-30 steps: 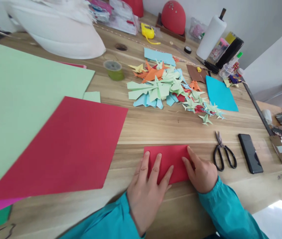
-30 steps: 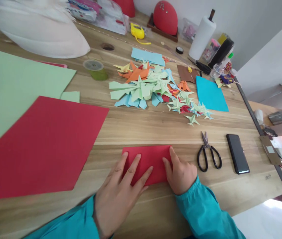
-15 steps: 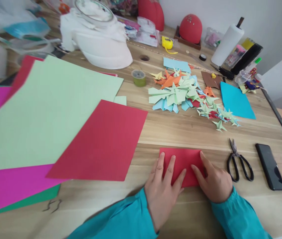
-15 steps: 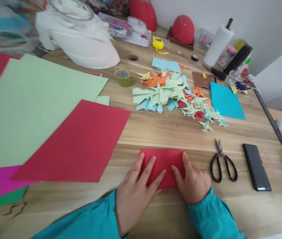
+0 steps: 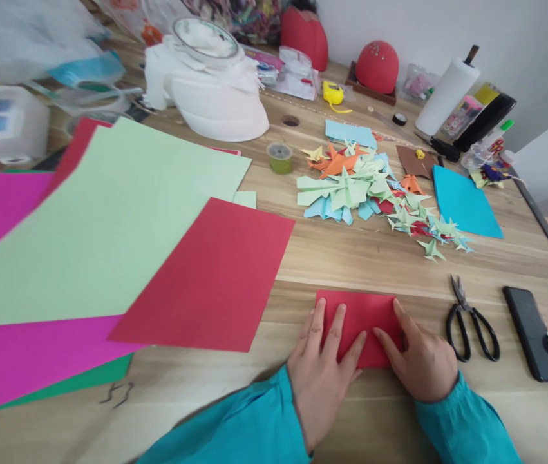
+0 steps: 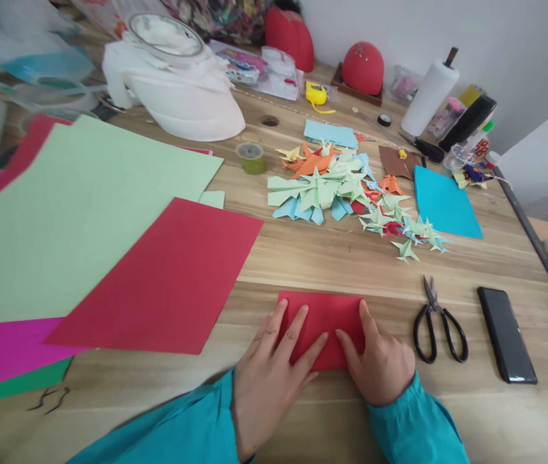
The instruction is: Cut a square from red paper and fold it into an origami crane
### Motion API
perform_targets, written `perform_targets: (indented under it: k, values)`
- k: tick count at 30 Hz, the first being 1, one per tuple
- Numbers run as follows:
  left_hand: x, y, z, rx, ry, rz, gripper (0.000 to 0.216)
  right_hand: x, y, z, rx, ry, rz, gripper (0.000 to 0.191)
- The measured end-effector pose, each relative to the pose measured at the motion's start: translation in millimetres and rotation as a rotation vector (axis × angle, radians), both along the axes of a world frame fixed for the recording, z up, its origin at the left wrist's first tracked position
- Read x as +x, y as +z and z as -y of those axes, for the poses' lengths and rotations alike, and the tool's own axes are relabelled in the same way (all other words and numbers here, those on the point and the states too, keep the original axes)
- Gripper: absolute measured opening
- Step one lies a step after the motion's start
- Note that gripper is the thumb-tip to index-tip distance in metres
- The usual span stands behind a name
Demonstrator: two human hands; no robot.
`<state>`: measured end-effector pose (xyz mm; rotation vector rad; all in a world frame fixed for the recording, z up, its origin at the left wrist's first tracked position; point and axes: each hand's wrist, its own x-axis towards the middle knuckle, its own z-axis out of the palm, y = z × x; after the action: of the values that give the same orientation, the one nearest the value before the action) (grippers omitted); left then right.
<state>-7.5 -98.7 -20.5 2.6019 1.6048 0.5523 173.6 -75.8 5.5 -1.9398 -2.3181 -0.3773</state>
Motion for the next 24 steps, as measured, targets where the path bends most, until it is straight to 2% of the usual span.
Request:
perform_targets:
  k: [5,13,24]
  values:
    - [-1,8.0,-4,-0.007,-0.005,0.024,0.053,-1,1.3,0,-0.002,-0.007,0.002,0.054]
    - [-2,-2.4,-2,0.021,-0.044,0.005,0.051,-2,2.3,0,-0.019,-0.005,0.0,0.054]
    - [-3,-6.9,-2,0.0,-0.049,-0.007,0.054,-1,2.3,0,-0.016,0.005,-0.007,0.055]
